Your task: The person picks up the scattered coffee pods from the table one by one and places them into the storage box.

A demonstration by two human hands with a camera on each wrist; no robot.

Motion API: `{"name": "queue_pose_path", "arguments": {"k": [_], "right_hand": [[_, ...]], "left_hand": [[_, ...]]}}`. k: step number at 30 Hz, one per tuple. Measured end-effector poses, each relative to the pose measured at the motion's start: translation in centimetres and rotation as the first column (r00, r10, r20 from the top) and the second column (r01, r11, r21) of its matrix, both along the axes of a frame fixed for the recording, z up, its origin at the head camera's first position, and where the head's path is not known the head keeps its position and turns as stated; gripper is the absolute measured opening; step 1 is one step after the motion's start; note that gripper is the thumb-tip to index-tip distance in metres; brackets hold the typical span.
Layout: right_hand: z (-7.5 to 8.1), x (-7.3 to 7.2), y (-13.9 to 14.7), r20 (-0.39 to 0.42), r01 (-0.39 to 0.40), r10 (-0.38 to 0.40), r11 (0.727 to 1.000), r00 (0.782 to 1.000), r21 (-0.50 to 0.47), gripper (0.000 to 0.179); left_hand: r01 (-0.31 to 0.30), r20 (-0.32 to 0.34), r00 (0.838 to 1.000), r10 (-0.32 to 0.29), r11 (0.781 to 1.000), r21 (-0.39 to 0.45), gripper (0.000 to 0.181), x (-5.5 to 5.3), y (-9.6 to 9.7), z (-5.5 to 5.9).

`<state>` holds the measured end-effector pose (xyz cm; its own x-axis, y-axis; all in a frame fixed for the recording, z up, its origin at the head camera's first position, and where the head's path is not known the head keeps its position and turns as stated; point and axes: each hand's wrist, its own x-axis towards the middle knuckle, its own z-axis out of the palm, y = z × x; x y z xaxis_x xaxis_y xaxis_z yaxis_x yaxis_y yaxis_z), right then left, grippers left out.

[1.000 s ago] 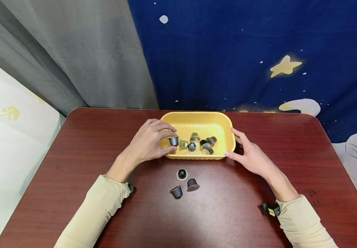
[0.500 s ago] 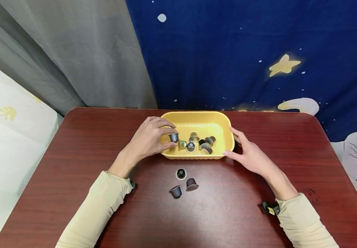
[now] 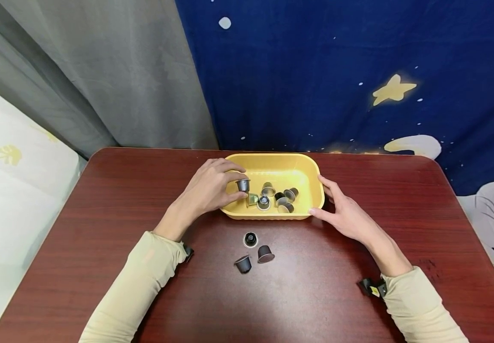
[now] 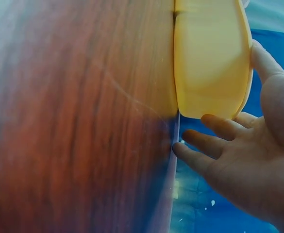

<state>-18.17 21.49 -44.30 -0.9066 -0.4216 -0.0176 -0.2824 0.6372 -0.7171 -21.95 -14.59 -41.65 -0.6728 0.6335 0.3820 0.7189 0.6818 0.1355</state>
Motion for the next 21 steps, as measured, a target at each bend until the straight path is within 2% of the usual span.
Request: {"name": "queue_pose_path", "arguments": {"k": [11,21], "right_hand": [[-0.12,-0.09,-0.03,0.038,-0.021,0.025,0.996,0.999,-0.088,0.086],[0.00,0.00,-0.09,0.027,-0.020,0.022,0.997,0.999,-0.075,0.086]], "left_hand": [[-0.021,0.009,1.000,0.021,1.000,0.008,0.035,-0.55,0.13,-0.18],[-0.035,0.035,0.999,0.036,0.999,-0.018,0.037,-0.68,0.35,-0.25]]}}
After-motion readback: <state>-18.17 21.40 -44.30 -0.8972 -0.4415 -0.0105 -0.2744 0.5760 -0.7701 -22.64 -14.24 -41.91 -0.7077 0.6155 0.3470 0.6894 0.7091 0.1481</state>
